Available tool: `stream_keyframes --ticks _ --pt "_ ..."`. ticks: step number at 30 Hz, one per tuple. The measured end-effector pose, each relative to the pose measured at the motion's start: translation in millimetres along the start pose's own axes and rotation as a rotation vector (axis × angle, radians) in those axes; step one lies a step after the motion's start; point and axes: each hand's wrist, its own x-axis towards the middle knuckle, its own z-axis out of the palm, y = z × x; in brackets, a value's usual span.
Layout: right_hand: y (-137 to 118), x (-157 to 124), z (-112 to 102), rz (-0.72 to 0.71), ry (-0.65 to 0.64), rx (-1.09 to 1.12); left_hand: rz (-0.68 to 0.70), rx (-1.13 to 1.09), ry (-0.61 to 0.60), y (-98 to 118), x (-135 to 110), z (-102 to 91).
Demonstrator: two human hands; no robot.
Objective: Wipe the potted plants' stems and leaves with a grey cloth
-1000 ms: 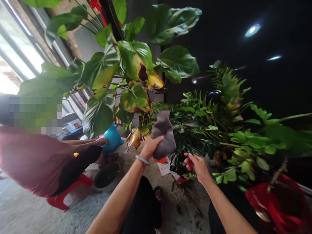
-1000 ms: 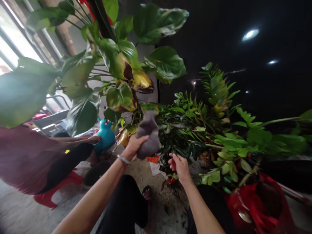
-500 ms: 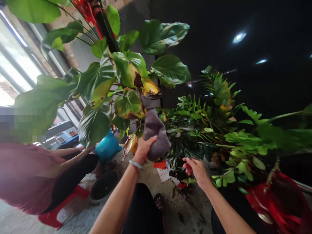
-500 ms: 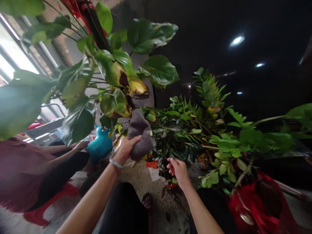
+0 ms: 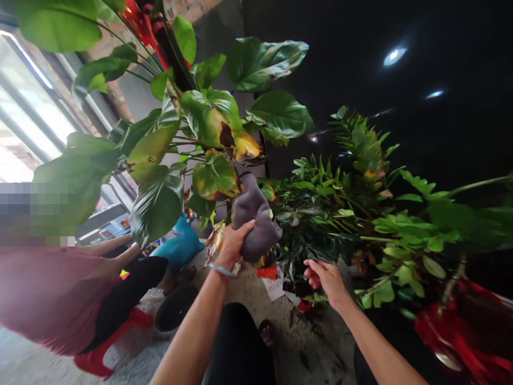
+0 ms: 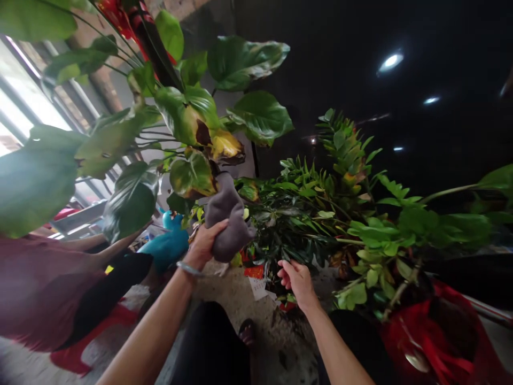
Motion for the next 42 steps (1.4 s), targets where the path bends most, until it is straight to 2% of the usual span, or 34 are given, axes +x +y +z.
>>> stream_keyframes --ticks 2,3,5,7,8,10,12,15,17,19,20,22,24,25,28,31,34,37,40,42 --pt "0 -1 0 0.005 0.007 -0.007 -0.122 0.074 -0.022 -27 -4 9.9" --pt "0 -1 0 0.012 0.008 -0.014 -0.203 0.150 -0.072 -43 -13 8.8" --pt "1 -1 -1 0.033 0.004 -0.033 -0.322 0.238 -0.271 -70 -38 -5.1" --pt "1 -2 -3 0.051 -0.004 -0.048 -0.449 0.285 -0.425 -80 -64 -27.7" --pt "1 -2 -4 0.057 -0.008 -0.053 -0.485 0.283 -0.473 -77 -73 -38.6" --pt "1 -2 -5 0.062 -0.018 -0.055 -0.492 0.226 -0.531 -57 -79 -52.9" --pt "0 -2 -5 0.065 -0.029 -0.053 -0.383 0.118 -0.522 -30 -70 -53.3" --pt "-1 -2 -4 0.069 -0.043 -0.052 -0.166 -0.042 -0.337 -4 -40 -32.1" --pt "-1 -2 -2 0.073 -0.050 -0.051 -0.139 -0.107 -0.155 -8 -25 -13.7" --pt "0 -3 -1 0.077 -0.052 -0.051 -0.216 -0.061 -0.079 -27 -24 -2.6" --pt "1 -4 -1 0.077 -0.050 -0.050 -0.276 0.013 -0.124 -39 -29 -1.7" --pt "4 -4 -1 0.079 -0.036 -0.049 -0.406 0.180 -0.348 -61 -47 -9.5" --pt "7 -3 -4 0.082 0.007 -0.037 -0.501 0.278 -0.559 -71 -65 -24.6" --pt "7 -2 -7 0.083 0.051 -0.026 -0.524 0.298 -0.616 -72 -72 -32.1" --pt "5 7 -25 0.067 0.265 0.043 -0.516 0.302 -0.627 -60 -80 -45.7" --pt "-3 19 -46 0.023 0.472 0.159 -0.474 0.307 -0.584 -44 -76 -46.1" --pt "-12 29 -57 -0.016 0.532 0.281 -0.446 0.334 -0.666 -25 -73 -40.3" --pt "-16 34 -55 -0.057 0.469 0.362 -0.355 0.287 -0.767 3 -66 -23.4" --pt "-17 33 -50 -0.076 0.393 0.398 -0.093 0.115 -0.710 29 -48 14.9" --pt "-16 31 -49 -0.076 0.364 0.409 0.021 -0.025 -0.625 30 -36 48.1"
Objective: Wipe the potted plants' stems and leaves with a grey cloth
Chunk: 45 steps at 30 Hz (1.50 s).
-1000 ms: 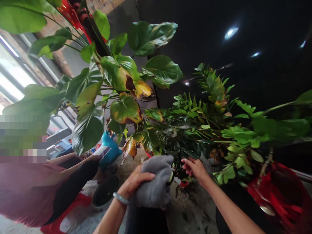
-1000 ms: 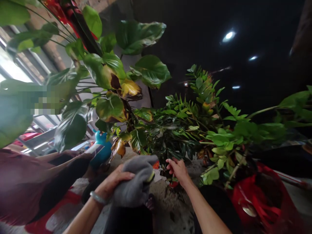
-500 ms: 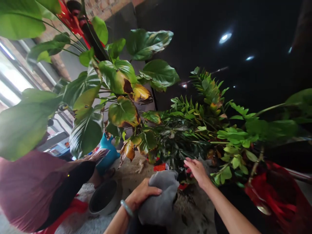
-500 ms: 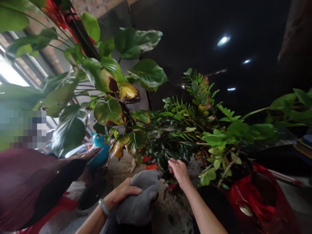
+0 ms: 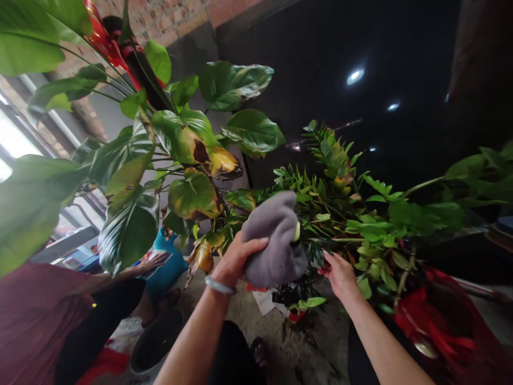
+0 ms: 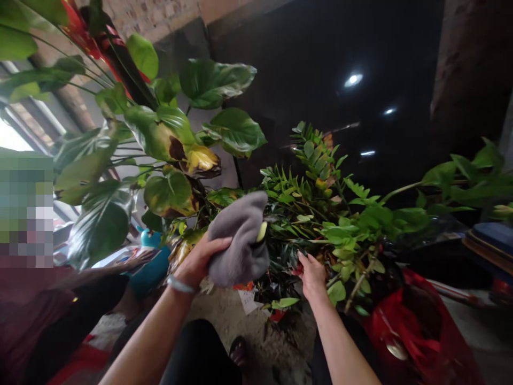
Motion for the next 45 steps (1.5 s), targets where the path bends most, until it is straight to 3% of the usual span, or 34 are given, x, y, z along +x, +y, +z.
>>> stream_keyframes --ticks 2,4,7,9,11,13,15,17,20,22,23,25,27,29,31,33,35,36,38,41,43,45 --pt "0 -1 -3 0.010 -0.014 0.007 -0.007 -0.102 0.084 -18 21 19.4" --pt "0 -1 -7 0.023 -0.016 0.006 -0.142 -0.113 0.101 -48 25 33.4" --pt "0 0 -14 0.047 -0.002 -0.015 -0.424 0.118 -0.084 -81 0 37.5" --pt "-1 0 -19 0.064 0.006 -0.033 -0.505 0.223 -0.260 -75 -19 32.3" --pt "-2 0 -22 0.080 0.000 -0.049 -0.450 0.197 -0.328 -48 -24 28.1" --pt "-4 -2 -23 0.089 -0.009 -0.063 -0.273 0.117 -0.252 -16 -10 29.4" --pt "-7 -4 -21 0.089 -0.007 -0.075 -0.061 -0.018 -0.111 0 15 36.2" --pt "-8 -5 -20 0.081 0.003 -0.080 0.014 -0.136 0.038 -8 37 45.0" --pt "-8 -5 -19 0.068 0.018 -0.084 -0.167 -0.060 0.127 -53 38 50.3" --pt "-8 -4 -21 0.068 0.037 -0.096 -0.359 0.142 -0.017 -80 15 43.8" --pt "-7 -3 -22 0.074 0.047 -0.103 -0.451 0.218 -0.160 -86 2 38.1" --pt "-7 -3 -23 0.092 0.057 -0.115 -0.540 0.307 -0.352 -80 -20 26.0" --pt "-8 -5 -24 0.107 0.049 -0.122 -0.497 0.311 -0.405 -55 -24 18.8" --pt "-10 -7 -23 0.115 0.038 -0.127 -0.347 0.228 -0.314 -29 -8 20.0" --pt "-11 -9 -22 0.118 0.031 -0.130 -0.186 0.089 -0.147 -17 18 28.6" --pt "-12 -9 -21 0.117 0.023 -0.132 -0.104 -0.005 0.049 -26 39 40.0" --pt "-11 -7 -21 0.115 0.022 -0.135 -0.147 0.026 0.147 -50 43 47.7" --pt "-10 -6 -21 0.114 0.028 -0.138 -0.202 0.087 0.114 -63 37 48.6" --pt "-9 -2 -24 0.115 0.052 -0.142 -0.348 0.244 -0.133 -83 14 43.6" --pt "-7 2 -27 0.121 0.073 -0.141 -0.512 0.441 -0.463 -79 -22 27.8" --pt "-6 1 -27 0.119 0.052 -0.135 -0.492 0.437 -0.500 -58 -26 21.8" --pt "-7 -2 -26 0.107 0.022 -0.128 -0.355 0.312 -0.398 -36 -12 23.9"
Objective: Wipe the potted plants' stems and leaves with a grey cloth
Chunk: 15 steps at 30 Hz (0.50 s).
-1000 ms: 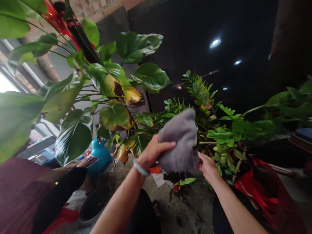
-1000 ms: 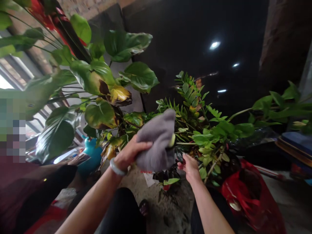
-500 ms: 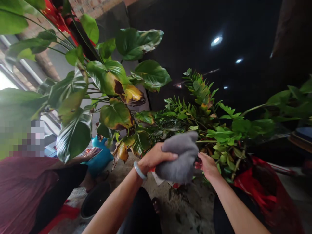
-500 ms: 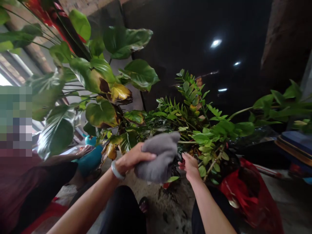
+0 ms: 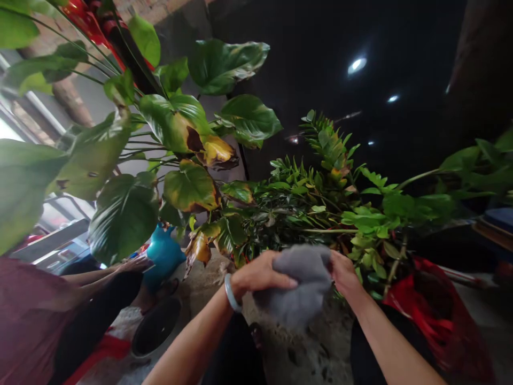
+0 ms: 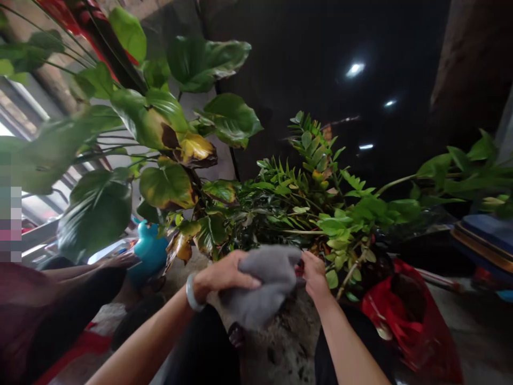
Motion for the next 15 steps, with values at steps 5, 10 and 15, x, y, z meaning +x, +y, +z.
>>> stream_keyframes --ticks 5,10,15 --pt "-1 -7 5 -0.044 -0.030 -0.003 0.258 -0.308 0.485 17 54 0.7" --pt "4 -2 2 -0.037 0.027 -0.042 -0.086 0.065 0.143 -43 41 18.5" --pt "5 1 1 -0.023 0.038 -0.046 -0.094 0.095 -0.051 -24 -3 -1.4"
